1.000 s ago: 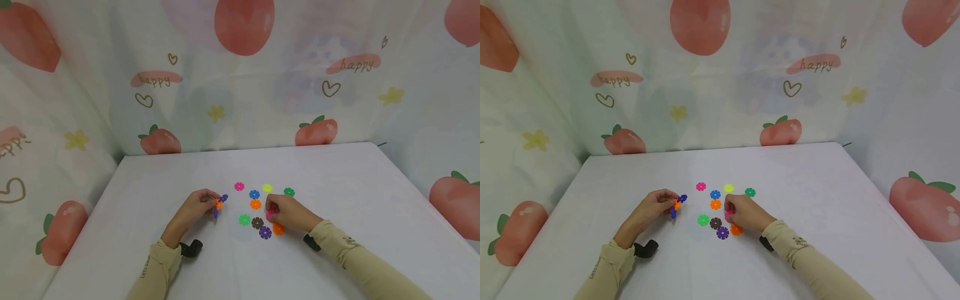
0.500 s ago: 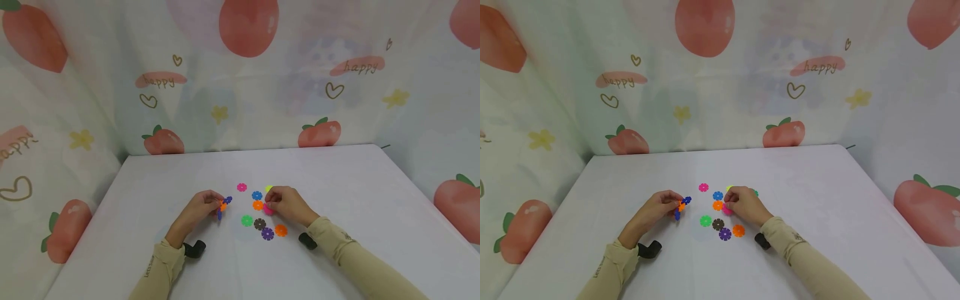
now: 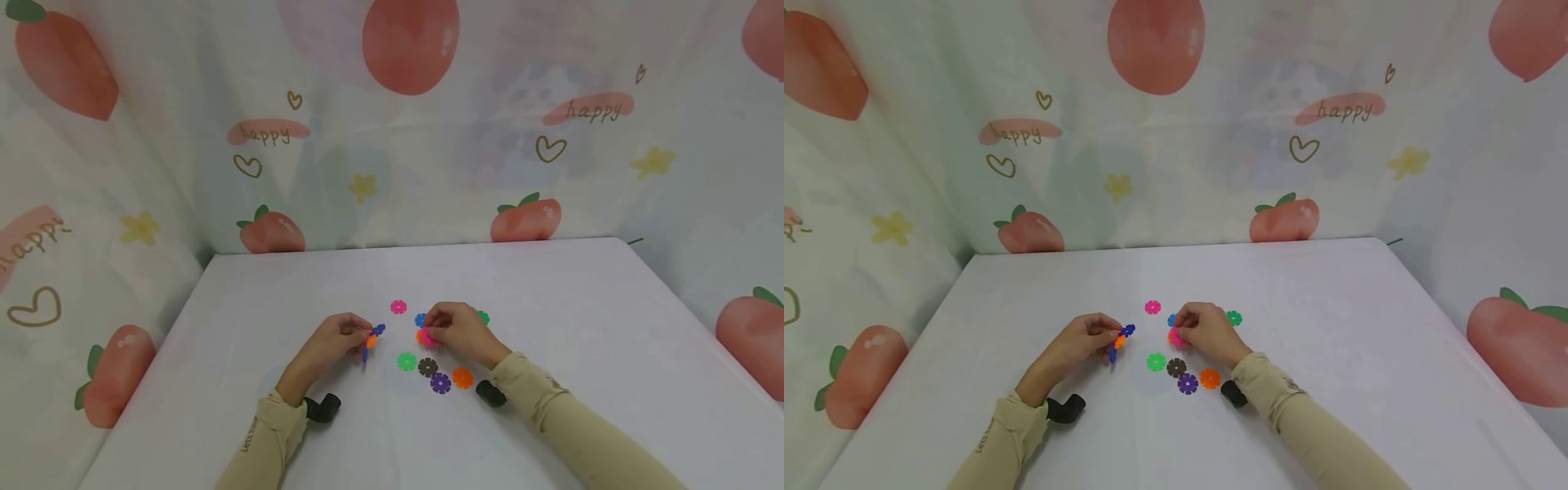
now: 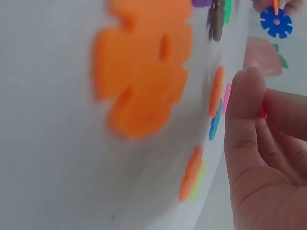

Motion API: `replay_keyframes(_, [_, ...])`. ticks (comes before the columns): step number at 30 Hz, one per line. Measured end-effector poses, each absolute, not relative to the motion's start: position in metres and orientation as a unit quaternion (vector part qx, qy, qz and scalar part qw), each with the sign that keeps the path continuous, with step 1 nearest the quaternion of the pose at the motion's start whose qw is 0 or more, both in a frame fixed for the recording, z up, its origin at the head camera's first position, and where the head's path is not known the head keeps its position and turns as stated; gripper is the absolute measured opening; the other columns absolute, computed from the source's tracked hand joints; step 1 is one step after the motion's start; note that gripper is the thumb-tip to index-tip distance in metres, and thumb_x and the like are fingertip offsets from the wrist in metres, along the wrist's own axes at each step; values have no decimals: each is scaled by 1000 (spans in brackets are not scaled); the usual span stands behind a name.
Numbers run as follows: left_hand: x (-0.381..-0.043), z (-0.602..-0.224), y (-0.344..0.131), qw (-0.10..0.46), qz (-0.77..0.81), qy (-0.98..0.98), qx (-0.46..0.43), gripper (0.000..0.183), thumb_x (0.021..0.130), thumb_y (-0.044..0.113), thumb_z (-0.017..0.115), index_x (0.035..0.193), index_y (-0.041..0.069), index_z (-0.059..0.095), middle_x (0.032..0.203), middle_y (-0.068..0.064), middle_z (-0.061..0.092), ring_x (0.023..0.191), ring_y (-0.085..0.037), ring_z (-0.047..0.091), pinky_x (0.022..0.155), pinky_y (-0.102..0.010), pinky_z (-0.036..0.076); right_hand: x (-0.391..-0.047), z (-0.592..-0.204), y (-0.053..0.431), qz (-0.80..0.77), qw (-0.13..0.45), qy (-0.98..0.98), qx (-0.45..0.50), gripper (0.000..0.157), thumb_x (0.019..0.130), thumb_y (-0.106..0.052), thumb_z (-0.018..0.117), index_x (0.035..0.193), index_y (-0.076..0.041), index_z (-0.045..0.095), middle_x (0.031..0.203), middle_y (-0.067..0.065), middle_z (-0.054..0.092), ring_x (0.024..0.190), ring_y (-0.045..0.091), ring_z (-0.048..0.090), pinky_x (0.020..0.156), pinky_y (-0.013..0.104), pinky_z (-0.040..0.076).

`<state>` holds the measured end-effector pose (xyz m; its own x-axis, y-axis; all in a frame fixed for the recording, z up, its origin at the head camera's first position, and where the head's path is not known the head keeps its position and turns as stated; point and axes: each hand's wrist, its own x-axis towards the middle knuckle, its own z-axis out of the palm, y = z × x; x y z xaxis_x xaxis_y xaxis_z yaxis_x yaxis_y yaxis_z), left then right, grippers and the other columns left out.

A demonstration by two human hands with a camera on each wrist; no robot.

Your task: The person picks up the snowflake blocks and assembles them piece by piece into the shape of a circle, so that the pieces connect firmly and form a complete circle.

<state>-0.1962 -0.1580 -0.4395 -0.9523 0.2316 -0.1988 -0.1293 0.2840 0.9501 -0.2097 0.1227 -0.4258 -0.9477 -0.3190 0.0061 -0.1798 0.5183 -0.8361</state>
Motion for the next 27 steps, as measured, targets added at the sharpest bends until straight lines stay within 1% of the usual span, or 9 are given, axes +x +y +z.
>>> replay_keyframes(5, [-198, -441, -158, 161, 594, 787, 41, 14, 106, 6, 65, 118, -1, 70, 100, -9, 72, 83, -20, 64, 78, -31, 57, -212, -426, 115, -481, 69, 863, -138, 8, 98, 2, 73, 104, -3, 75, 93, 4, 71, 86, 21, 65, 84, 36, 56])
replay_keyframes(8, [-198, -441, -157, 162, 592, 789, 43, 15, 106, 6, 65, 118, -1, 70, 99, -8, 72, 82, -20, 64, 78, -30, 57, -213, -426, 110, -492, 68, 858, -130, 9, 97, 2, 74, 105, -2, 76, 92, 5, 72, 82, 21, 67, 81, 35, 57])
replay_keyframes(13, [-197, -439, -155, 163, 586, 793, 39, 15, 106, 7, 66, 118, 0, 71, 100, -7, 73, 82, -20, 65, 78, -31, 58, -215, -424, 102, -510, 70, 849, -116, 10, 96, 2, 75, 106, -1, 76, 93, 7, 72, 83, 21, 66, 76, 32, 58])
replay_keyframes(20, [-196, -436, -152, 171, 582, 794, 41, 16, 107, 8, 65, 119, 1, 70, 103, -7, 74, 84, -21, 66, 81, -33, 59, -216, -421, 94, -548, 86, 822, -128, 11, 97, 4, 73, 108, 3, 74, 94, 10, 73, 79, 22, 69, 77, 37, 62])
replay_keyframes(27, [-194, -435, -151, 180, 582, 791, 59, 16, 106, 6, 64, 120, 0, 70, 106, -9, 74, 85, -21, 66, 83, -34, 59, -215, -419, 89, -560, 116, 809, -135, 11, 98, 5, 71, 109, 3, 74, 93, 10, 73, 79, 24, 72, 77, 34, 62])
